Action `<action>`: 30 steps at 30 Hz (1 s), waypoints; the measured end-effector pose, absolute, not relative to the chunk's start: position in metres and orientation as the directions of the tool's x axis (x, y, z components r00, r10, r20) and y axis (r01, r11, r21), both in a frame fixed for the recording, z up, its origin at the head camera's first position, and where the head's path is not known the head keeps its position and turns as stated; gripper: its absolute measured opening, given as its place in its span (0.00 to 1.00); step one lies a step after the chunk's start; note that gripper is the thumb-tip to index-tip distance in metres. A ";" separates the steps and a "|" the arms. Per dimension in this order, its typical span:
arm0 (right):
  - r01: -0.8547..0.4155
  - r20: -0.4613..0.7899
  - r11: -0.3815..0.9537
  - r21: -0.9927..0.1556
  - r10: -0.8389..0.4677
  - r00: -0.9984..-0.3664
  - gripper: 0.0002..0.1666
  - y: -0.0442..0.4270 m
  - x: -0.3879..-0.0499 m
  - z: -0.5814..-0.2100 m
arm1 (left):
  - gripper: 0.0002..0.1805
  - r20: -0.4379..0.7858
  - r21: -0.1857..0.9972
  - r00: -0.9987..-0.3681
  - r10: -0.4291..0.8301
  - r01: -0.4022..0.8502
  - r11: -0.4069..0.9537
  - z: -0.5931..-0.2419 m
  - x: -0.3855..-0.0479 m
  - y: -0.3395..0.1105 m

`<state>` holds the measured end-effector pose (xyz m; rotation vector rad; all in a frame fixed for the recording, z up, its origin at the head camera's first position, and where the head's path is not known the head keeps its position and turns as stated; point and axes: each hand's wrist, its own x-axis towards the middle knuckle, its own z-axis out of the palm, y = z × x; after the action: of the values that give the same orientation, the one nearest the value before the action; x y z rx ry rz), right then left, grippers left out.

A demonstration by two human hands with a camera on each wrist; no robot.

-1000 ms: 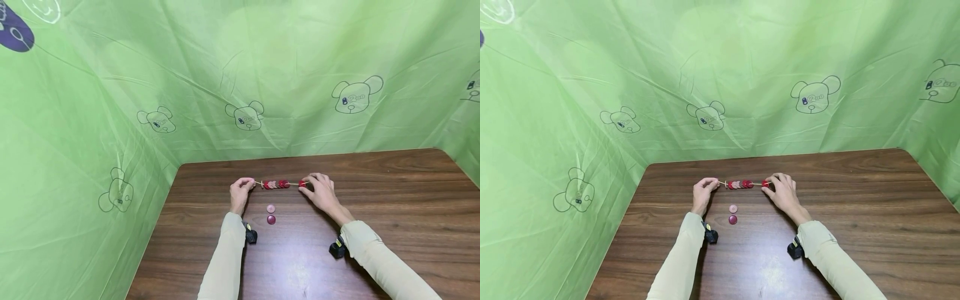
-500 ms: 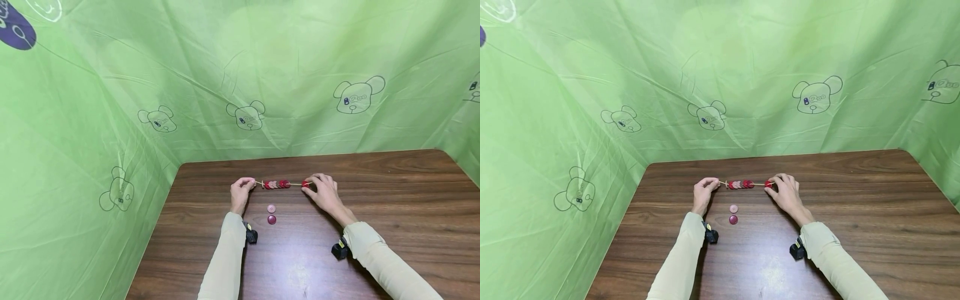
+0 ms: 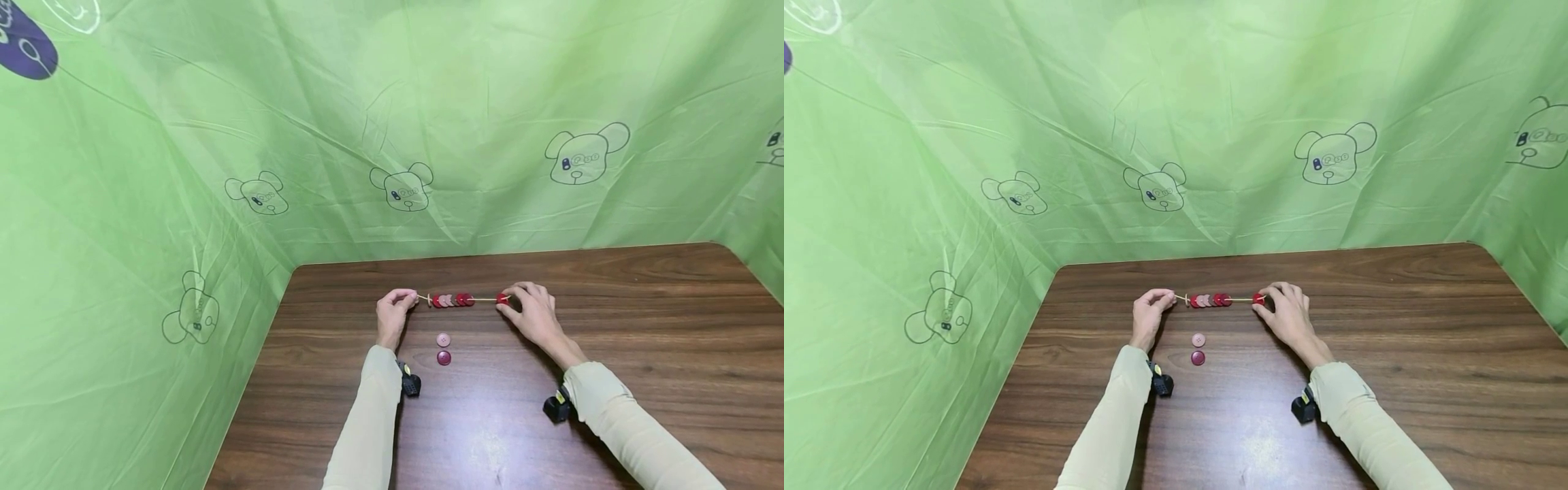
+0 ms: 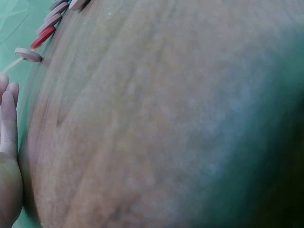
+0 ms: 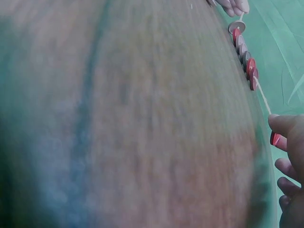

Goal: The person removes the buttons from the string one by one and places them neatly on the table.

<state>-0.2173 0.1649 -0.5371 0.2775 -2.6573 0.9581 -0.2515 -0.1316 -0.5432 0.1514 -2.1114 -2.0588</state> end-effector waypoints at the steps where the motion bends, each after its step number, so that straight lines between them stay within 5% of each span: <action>1: -0.276 0.342 0.760 -0.588 -0.076 -0.937 0.18 0.165 -0.217 -0.537 | 0.07 0.062 0.998 -0.977 -0.206 0.056 0.032 -0.543 -0.251 -0.132; 30: -0.241 0.324 0.762 -0.601 -0.044 -0.945 0.19 0.174 -0.217 -0.534 | 0.05 0.048 0.998 -0.978 -0.204 0.041 0.040 -0.542 -0.251 -0.132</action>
<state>-0.2173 0.1744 -0.5338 0.2213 -2.6682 0.9688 -0.2507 -0.1319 -0.5423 0.1703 -2.1294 -2.0547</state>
